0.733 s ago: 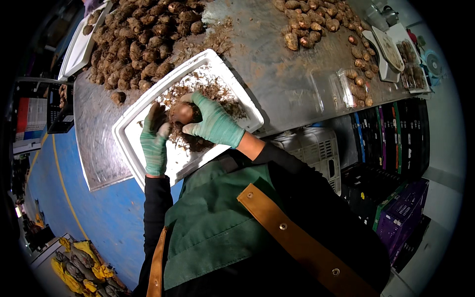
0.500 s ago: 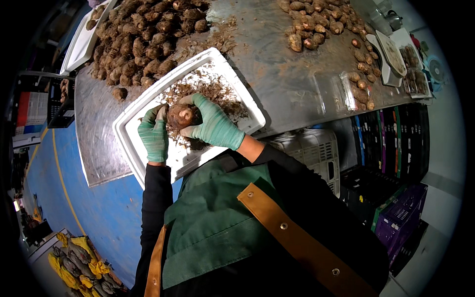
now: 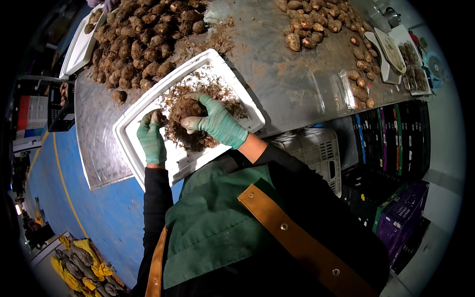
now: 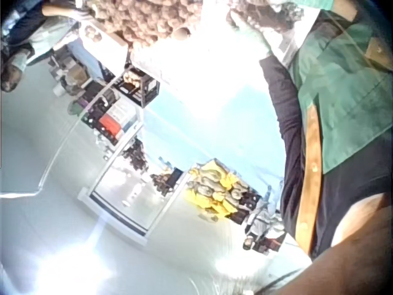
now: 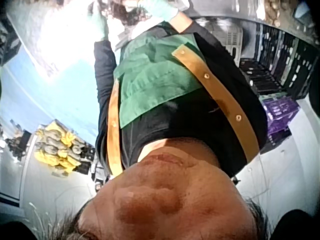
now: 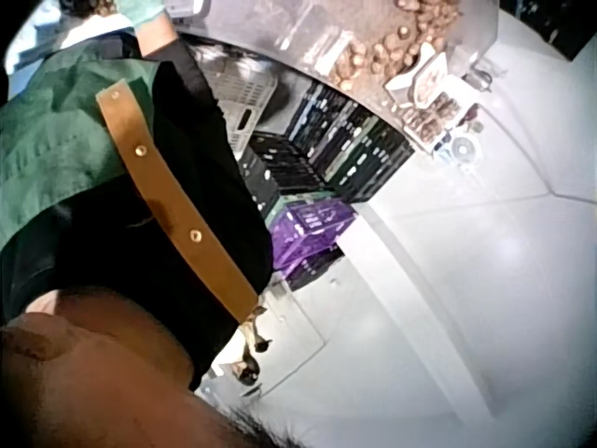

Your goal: The person peels root vegetables by hand, removing the outer skin and placing the peeled pieces into a white tray. The person repeatedly picks up new vegetables from a large pile on the table and continues peeling them one at a time.

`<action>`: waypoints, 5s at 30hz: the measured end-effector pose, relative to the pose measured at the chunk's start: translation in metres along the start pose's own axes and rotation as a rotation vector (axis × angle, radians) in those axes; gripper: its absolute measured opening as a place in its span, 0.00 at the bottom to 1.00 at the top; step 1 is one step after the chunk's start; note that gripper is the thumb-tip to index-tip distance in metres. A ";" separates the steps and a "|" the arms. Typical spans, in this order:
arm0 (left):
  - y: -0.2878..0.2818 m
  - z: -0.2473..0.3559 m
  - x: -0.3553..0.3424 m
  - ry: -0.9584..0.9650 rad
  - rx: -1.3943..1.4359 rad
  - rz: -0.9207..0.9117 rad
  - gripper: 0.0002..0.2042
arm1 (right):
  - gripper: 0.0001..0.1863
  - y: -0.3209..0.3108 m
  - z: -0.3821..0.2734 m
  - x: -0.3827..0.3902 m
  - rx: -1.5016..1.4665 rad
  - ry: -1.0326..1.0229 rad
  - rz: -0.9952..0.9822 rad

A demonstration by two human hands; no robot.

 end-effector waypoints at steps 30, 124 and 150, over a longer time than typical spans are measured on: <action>0.050 0.046 0.033 0.478 -0.524 -0.231 0.14 | 0.45 0.005 -0.011 -0.011 1.083 -0.264 -0.107; 0.018 -0.040 0.029 -0.159 -0.267 -0.247 0.12 | 0.12 -0.210 -0.119 -0.018 0.943 -0.052 0.393; -0.030 -0.019 0.014 -0.187 -0.312 -0.140 0.15 | 0.10 0.146 -0.186 0.069 1.901 -0.225 -0.796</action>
Point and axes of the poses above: each hand's wrist, its own x-axis away from the middle knuckle, its own y-axis out of the palm, z = x × y, the point moved 6 cm from there along -x, towards the middle knuckle, and after that the axes turned 9 degrees about -y, right-handed, at the moved point
